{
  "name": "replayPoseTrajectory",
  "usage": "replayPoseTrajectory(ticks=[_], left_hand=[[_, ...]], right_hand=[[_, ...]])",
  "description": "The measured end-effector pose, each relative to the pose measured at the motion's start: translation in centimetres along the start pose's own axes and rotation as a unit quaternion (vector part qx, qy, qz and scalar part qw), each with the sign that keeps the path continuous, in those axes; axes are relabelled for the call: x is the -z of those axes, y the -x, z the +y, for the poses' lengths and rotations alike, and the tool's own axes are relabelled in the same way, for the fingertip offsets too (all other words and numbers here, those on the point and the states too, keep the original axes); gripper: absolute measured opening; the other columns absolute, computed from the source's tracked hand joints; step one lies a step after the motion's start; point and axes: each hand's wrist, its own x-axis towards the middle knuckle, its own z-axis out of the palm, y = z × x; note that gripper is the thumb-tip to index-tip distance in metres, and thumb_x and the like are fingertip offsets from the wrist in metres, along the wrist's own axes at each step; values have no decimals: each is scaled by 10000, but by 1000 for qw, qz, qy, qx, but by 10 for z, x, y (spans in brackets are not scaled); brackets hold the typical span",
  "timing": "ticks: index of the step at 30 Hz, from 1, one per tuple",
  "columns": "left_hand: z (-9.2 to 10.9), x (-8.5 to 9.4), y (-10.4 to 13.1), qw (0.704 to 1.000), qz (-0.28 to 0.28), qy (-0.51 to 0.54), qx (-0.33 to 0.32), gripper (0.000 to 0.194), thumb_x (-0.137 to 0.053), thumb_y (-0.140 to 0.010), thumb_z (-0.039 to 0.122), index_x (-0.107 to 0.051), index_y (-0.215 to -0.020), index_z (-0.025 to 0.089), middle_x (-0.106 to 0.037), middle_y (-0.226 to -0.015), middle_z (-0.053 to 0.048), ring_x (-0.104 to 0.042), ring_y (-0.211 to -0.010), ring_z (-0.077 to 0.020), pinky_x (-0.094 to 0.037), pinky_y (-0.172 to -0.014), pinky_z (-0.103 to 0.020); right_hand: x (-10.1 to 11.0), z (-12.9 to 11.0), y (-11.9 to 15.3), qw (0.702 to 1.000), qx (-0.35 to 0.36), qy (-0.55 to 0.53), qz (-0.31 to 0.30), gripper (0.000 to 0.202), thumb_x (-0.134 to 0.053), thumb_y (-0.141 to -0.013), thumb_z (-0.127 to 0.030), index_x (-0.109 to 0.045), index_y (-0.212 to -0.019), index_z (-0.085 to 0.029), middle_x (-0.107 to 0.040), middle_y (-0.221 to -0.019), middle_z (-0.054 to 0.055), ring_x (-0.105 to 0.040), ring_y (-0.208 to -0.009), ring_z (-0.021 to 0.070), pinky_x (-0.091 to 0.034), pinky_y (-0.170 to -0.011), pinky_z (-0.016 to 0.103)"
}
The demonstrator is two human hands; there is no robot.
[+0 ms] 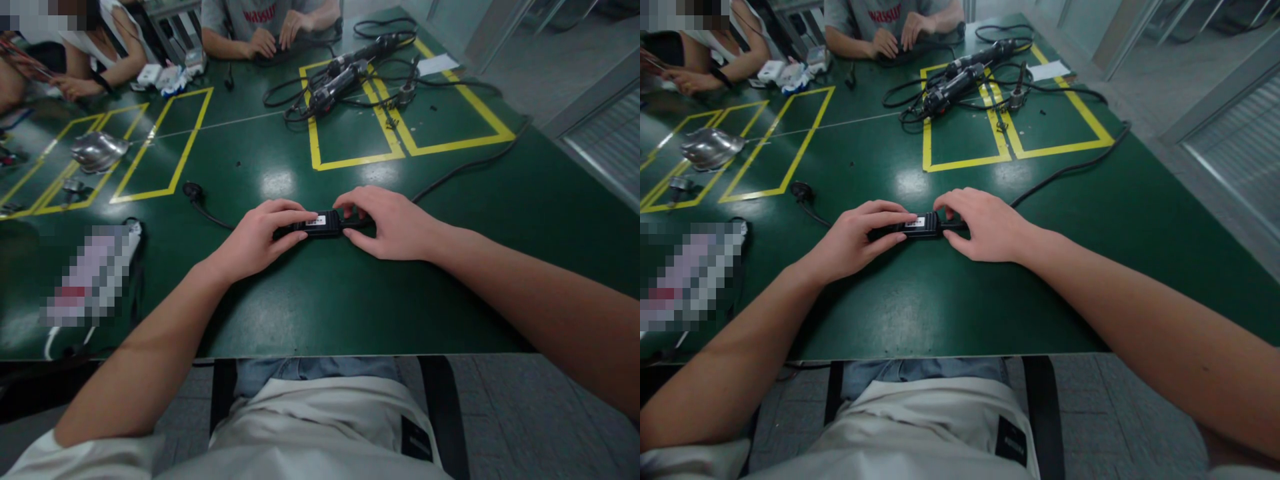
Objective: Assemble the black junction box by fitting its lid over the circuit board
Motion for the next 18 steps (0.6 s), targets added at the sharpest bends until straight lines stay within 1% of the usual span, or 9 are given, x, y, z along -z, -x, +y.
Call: replayPoseTrajectory(ticks=[5,12,18], left_hand=[[1,0,0,1000,-6,0,7,366,-631,-1105,369,-782,-1408,231,-755,-1367,-118,-736,-1227,-268,-577,-1129,-422],[1,-1,0,1000,-7,11,2,365,-637,-1104,348,-777,-1414,216,-753,-1373,-126,-741,-1227,-271,-582,-1125,-430],[2,0,0,1000,-9,16,5,377,-633,-1101,356,-771,-1425,221,-748,-1381,-128,-740,-1228,-278,-576,-1134,-445]], right_hand=[[-1,1,0,1000,-4,8,0,325,-642,-944,-325,-703,-1245,-220,-763,-1090,121,-683,-953,310,-521,-876,433],[-4,4,0,1000,10,8,16,321,-643,-937,-318,-702,-1233,-209,-760,-1065,113,-667,-917,291,-514,-851,413],[-4,4,0,1000,7,-1,14,318,-644,-936,-321,-713,-1229,-221,-754,-1059,108,-665,-935,295,-510,-864,416]])
